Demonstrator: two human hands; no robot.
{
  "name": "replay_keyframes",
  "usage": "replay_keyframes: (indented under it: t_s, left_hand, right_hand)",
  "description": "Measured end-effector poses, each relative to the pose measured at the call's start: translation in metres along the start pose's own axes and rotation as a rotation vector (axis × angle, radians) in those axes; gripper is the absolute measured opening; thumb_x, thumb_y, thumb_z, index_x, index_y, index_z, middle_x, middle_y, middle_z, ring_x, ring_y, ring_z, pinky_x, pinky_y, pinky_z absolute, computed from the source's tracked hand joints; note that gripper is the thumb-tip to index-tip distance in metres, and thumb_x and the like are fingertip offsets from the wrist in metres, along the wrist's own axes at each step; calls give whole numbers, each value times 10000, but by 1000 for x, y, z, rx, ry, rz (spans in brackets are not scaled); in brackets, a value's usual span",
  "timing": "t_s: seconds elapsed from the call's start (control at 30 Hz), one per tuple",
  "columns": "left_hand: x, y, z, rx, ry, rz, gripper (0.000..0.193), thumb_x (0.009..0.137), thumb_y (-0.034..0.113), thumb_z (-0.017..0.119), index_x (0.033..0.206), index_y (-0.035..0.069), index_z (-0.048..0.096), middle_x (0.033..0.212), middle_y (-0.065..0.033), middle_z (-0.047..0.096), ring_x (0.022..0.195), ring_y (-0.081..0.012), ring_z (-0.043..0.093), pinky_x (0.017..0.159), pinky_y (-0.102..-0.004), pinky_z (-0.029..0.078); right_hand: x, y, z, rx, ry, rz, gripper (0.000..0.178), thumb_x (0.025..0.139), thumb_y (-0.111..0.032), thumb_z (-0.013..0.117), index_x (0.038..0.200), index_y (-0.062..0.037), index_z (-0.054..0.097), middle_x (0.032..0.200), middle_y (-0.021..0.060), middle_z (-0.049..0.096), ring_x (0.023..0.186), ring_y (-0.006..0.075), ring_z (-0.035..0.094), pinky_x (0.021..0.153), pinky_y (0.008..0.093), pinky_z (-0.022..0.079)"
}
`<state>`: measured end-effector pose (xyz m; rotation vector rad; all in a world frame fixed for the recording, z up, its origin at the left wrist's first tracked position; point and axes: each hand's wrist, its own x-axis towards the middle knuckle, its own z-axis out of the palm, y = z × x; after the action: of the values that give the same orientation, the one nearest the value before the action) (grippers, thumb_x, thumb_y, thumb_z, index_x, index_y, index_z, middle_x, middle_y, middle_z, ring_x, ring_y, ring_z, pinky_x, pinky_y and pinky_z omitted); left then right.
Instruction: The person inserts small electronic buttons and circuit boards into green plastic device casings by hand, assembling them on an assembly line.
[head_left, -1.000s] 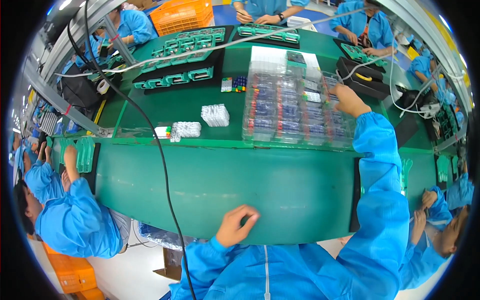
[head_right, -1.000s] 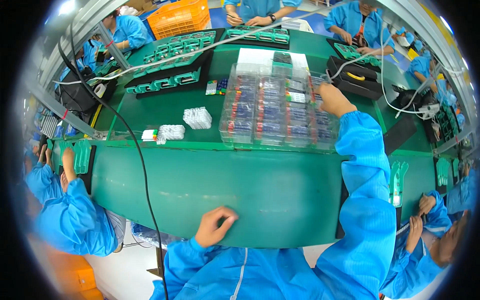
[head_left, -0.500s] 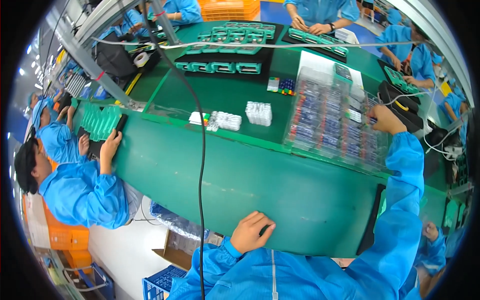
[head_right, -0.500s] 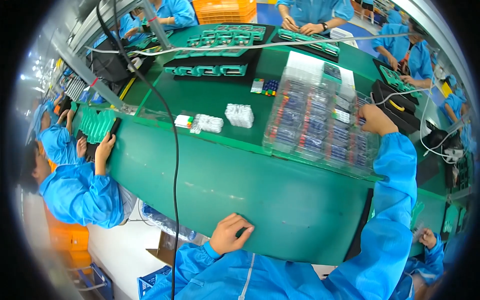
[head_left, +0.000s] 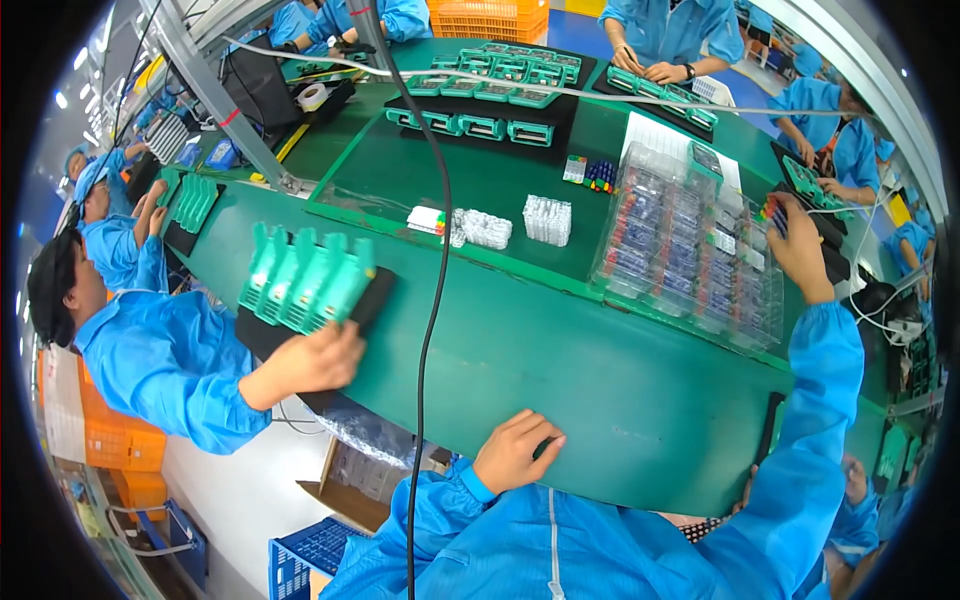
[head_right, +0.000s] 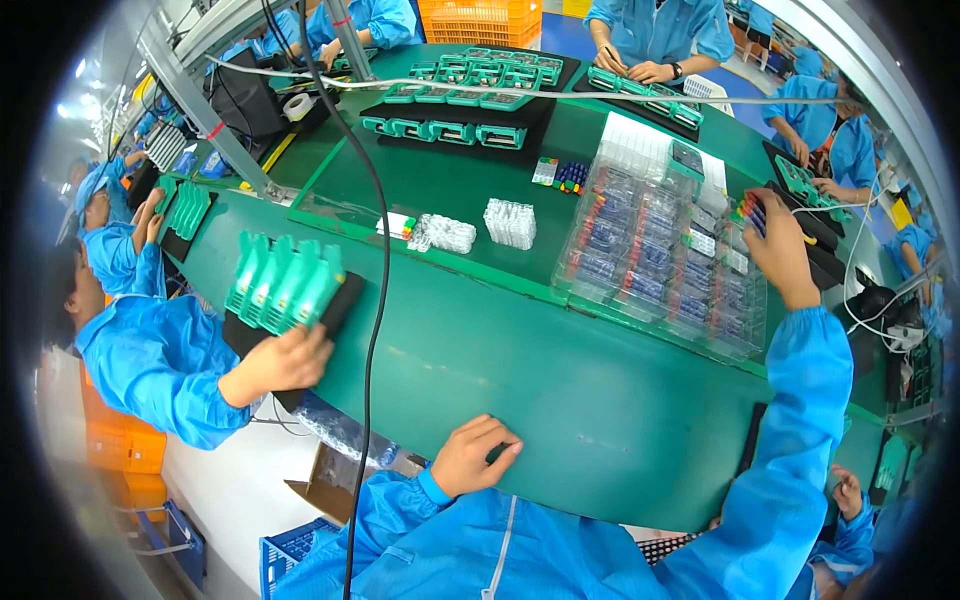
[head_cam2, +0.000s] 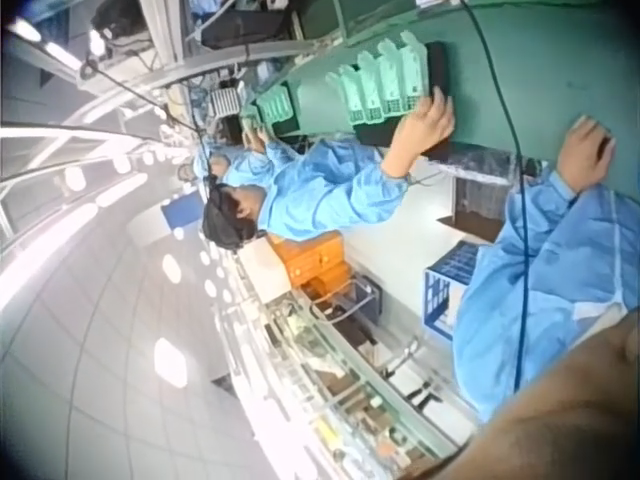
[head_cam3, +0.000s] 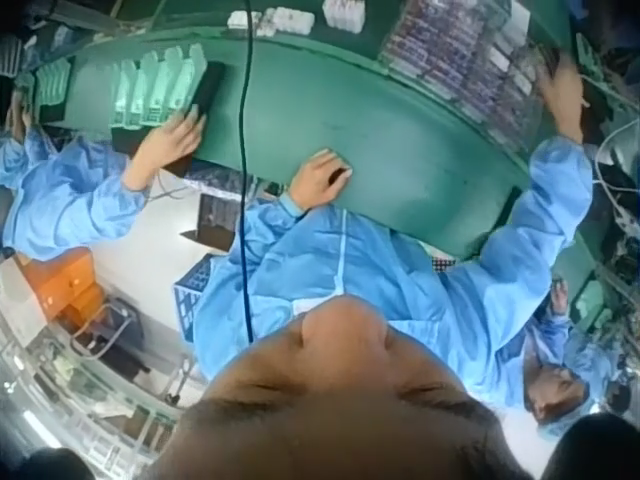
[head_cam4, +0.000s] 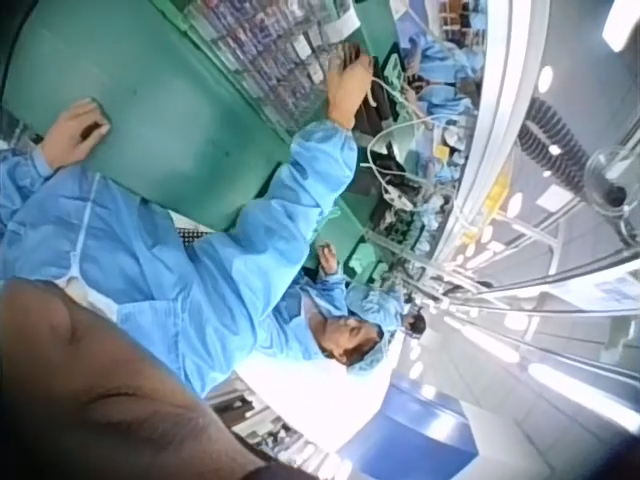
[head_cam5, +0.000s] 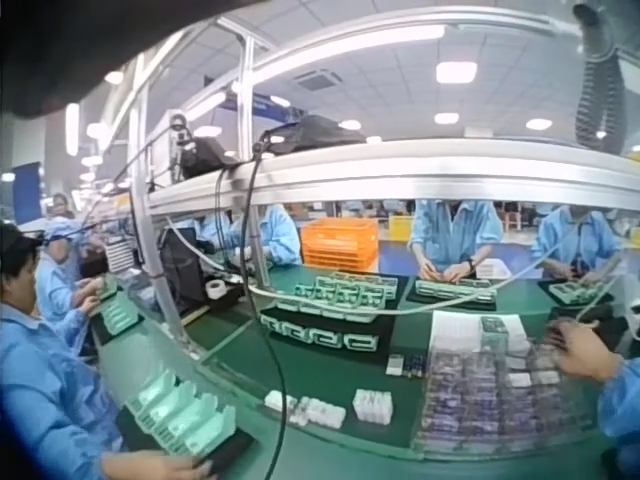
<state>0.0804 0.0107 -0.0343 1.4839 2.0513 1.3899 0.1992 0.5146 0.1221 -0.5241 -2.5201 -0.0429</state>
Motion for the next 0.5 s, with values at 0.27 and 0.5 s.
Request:
replay_keyframes:
  t_s: [0.27,0.5]
  left_hand:
    - [-13,24,-83,-542,-427,-188,250,918,121,818,1153,54,771,931,-94,733,835,-198,707,777,-353,573]
    - [-35,-54,-206,231,232,-357,143,850,-58,678,890,42,772,787,-94,709,698,-194,685,640,-325,530]
  right_hand:
    - [-50,-230,6,420,-298,-423,516,773,-10,684,1283,-5,606,1076,193,597,998,399,607,898,482,522]
    - [-131,-271,66,315,-538,-566,545,863,-75,649,1383,67,571,1153,149,602,1030,329,590,918,419,505]
